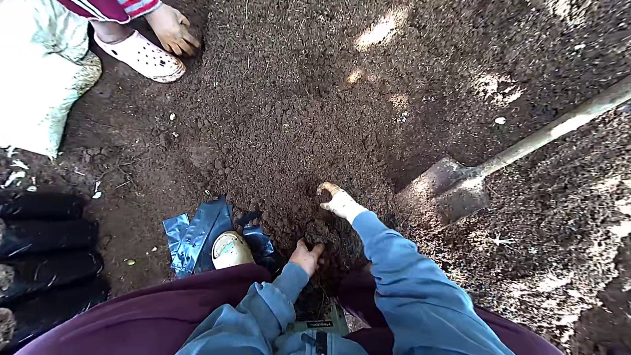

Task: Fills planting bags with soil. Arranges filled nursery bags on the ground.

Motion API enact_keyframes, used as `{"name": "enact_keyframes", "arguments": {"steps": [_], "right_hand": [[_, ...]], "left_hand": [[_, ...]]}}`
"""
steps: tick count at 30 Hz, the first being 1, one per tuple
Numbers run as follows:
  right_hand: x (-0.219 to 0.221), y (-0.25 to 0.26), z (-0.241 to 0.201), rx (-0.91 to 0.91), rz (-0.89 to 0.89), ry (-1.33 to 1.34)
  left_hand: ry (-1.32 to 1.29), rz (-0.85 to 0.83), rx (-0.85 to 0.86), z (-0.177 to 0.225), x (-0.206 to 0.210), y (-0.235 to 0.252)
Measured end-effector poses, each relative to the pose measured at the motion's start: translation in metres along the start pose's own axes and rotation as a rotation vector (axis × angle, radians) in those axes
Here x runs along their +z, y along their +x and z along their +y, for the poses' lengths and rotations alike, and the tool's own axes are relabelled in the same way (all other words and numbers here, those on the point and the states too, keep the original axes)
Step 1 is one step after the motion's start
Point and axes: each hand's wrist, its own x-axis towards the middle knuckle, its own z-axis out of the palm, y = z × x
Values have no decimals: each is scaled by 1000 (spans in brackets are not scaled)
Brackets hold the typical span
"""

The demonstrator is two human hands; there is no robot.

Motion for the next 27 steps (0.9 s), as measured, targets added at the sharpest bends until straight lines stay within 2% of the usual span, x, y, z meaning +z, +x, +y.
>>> {"name": "enact_keyframes", "arguments": {"steps": [3,5,11,17,19,22,24,27], "right_hand": [[-8,-45,6,-111,103,291],[-8,-74,-5,-108,141,402],[24,-116,-29,-102,273,499],[34,-121,-34,-86,426,408],[36,-110,-27,-102,504,340],[44,-92,-19,-44,522,230],[54,-81,-22,-12,533,96],[81,-65,-29,-90,716,-241]], "left_hand": [[-73,3,22,-4,-3,0],[-86,13,38,-5,-2,0],[-23,13,83,-8,3,2],[-17,58,178,-16,-9,0],[91,103,184,-19,-15,5],[296,100,189,-19,-20,10],[371,77,214,-18,-17,12],[424,82,247,-13,-12,9]]}}
